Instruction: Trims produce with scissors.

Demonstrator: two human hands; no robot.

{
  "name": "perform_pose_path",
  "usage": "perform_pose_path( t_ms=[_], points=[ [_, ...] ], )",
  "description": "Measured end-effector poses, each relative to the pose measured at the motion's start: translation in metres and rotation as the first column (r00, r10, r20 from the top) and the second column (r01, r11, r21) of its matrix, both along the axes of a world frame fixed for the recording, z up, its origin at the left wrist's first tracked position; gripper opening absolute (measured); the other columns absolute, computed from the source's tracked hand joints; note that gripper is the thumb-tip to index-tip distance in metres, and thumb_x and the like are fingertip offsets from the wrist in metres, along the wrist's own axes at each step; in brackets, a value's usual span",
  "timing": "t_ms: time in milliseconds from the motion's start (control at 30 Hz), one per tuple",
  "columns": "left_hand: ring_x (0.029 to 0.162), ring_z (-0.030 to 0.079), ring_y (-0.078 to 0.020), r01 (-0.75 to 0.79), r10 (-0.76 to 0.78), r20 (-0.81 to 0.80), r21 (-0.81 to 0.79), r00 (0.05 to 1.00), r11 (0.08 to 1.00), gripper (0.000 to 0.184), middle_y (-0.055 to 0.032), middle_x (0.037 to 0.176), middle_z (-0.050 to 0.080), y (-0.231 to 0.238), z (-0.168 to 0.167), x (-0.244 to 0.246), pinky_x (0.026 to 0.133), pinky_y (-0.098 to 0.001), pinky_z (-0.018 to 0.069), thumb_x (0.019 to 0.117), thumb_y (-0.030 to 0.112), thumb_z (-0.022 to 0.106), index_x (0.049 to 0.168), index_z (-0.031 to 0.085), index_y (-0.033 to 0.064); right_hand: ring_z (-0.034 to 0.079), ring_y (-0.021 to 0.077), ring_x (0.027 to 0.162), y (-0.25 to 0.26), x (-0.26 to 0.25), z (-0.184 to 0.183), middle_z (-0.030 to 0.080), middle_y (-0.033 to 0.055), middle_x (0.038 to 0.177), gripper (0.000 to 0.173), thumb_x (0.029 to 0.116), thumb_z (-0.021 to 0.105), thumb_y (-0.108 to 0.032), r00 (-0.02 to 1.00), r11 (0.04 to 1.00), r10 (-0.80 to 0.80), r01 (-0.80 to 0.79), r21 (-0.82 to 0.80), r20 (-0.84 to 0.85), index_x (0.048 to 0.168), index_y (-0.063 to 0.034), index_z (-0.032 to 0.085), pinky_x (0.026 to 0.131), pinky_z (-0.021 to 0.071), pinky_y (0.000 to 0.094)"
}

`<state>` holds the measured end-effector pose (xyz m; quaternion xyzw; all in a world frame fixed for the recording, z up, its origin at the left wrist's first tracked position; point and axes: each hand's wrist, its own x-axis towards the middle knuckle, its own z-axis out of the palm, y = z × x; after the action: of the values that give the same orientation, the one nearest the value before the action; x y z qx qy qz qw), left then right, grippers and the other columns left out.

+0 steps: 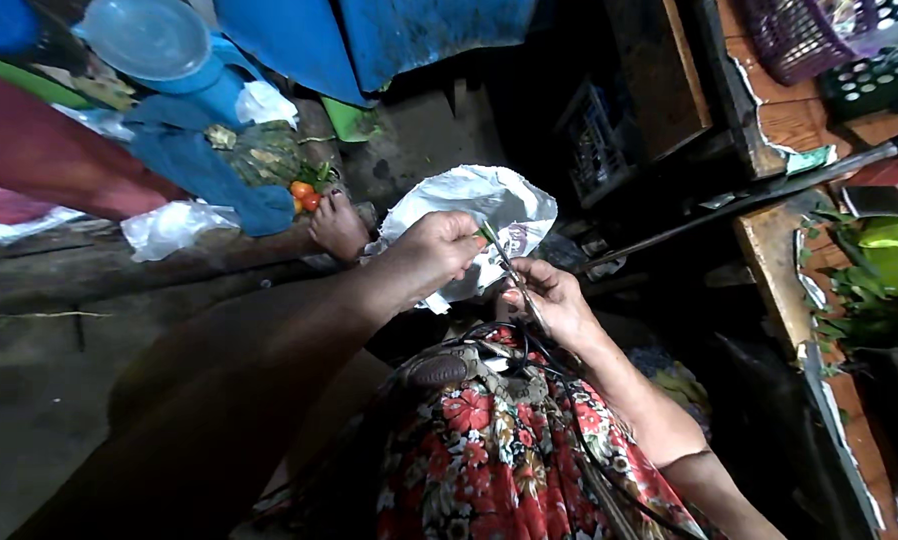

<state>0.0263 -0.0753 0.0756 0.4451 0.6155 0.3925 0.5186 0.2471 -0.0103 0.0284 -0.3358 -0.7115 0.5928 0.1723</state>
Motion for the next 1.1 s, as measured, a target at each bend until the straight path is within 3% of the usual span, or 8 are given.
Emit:
perform_pose_path(
  t_ms=[200, 300, 533, 867, 1033, 1100],
  points=[
    [0.06, 0.053, -0.007, 0.009, -0.009, -0.004, -0.023, 1.0, 1.0, 0.023, -0.0017, 0.07, 0.055, -0.0001, 0.0016, -0.0015, 0.057, -0.0199, 0.0462, 0.1062, 0.011, 0.052, 0.086, 0.06, 0.0046, 0.065, 0.0088, 0.067, 0.0012, -0.0038, -0.002, 0.071, 0.0013, 0.083, 0.032, 0.0951, 0.073, -0.025, 1.0, 0.999, -0.02, 0.02, 0.034, -0.019, 0.122, -0.0076, 0.07, 0.063, 0.0577, 0.0269],
    [0.058, 0.05, -0.0071, 0.012, -0.012, 0.006, -0.057, 1.0, 0.998, 0.027, -0.0011, 0.067, 0.054, -0.0011, 0.0039, -0.0022, 0.055, -0.0194, 0.0422, 0.107, 0.011, 0.051, 0.082, 0.059, 0.0048, 0.065, 0.0084, 0.066, 0.0025, -0.0042, -0.0024, 0.071, 0.0007, 0.083, 0.033, 0.0941, 0.074, -0.025, 0.999, 0.998, -0.027, 0.028, 0.048, -0.023, 0.122, -0.0084, 0.07, 0.062, 0.0574, 0.0266],
    [0.057, 0.049, -0.0072, -0.005, 0.006, 0.007, -0.073, 1.0, 0.997, 0.026, -0.0006, 0.066, 0.052, 0.0, 0.0038, -0.0005, 0.056, -0.0197, 0.0422, 0.1069, 0.01, 0.049, 0.083, 0.061, 0.005, 0.064, 0.0044, 0.069, 0.0014, -0.0076, 0.0023, 0.071, -0.0006, 0.086, 0.034, 0.0934, 0.075, -0.025, 1.0, 0.999, 0.01, -0.01, 0.032, 0.0, 0.122, -0.0074, 0.069, 0.064, 0.0558, 0.0228],
    [0.055, 0.046, -0.007, 0.004, -0.005, -0.039, -0.024, 0.999, 1.0, 0.027, -0.0002, 0.065, 0.05, 0.0005, -0.0005, -0.006, 0.054, -0.0203, 0.0385, 0.1067, 0.012, 0.05, 0.083, 0.062, 0.0064, 0.06, 0.0057, 0.06, 0.0045, -0.0089, 0.0, 0.07, 0.0007, 0.081, 0.029, 0.0956, 0.073, -0.019, 1.0, 1.0, 0.002, -0.002, 0.004, -0.015, 0.122, -0.0084, 0.069, 0.055, 0.0519, 0.0219],
    [0.053, 0.051, -0.0064, -0.023, 0.023, -0.005, -0.015, 1.0, 1.0, 0.02, -0.0003, 0.066, 0.052, 0.0003, 0.0009, -0.0039, 0.051, -0.0189, 0.046, 0.1081, 0.014, 0.05, 0.098, 0.065, 0.0039, 0.066, 0.0093, 0.064, 0.0048, -0.0084, -0.0036, 0.072, 0.0011, 0.083, 0.027, 0.0961, 0.073, -0.022, 0.999, 0.999, -0.046, 0.046, 0.018, 0.01, 0.12, -0.0099, 0.069, 0.06, 0.058, 0.0274],
    [0.055, 0.053, -0.0067, -0.031, 0.031, 0.012, -0.007, 0.999, 0.999, 0.02, -0.0012, 0.068, 0.054, 0.0002, -0.001, -0.0041, 0.054, -0.0194, 0.0483, 0.1081, 0.013, 0.049, 0.098, 0.064, 0.003, 0.066, 0.0089, 0.065, 0.0047, -0.0073, -0.0057, 0.072, 0.0007, 0.083, 0.03, 0.0956, 0.073, -0.026, 0.999, 0.999, -0.038, 0.038, 0.039, 0.02, 0.121, -0.01, 0.069, 0.061, 0.0573, 0.028]
  ],
)
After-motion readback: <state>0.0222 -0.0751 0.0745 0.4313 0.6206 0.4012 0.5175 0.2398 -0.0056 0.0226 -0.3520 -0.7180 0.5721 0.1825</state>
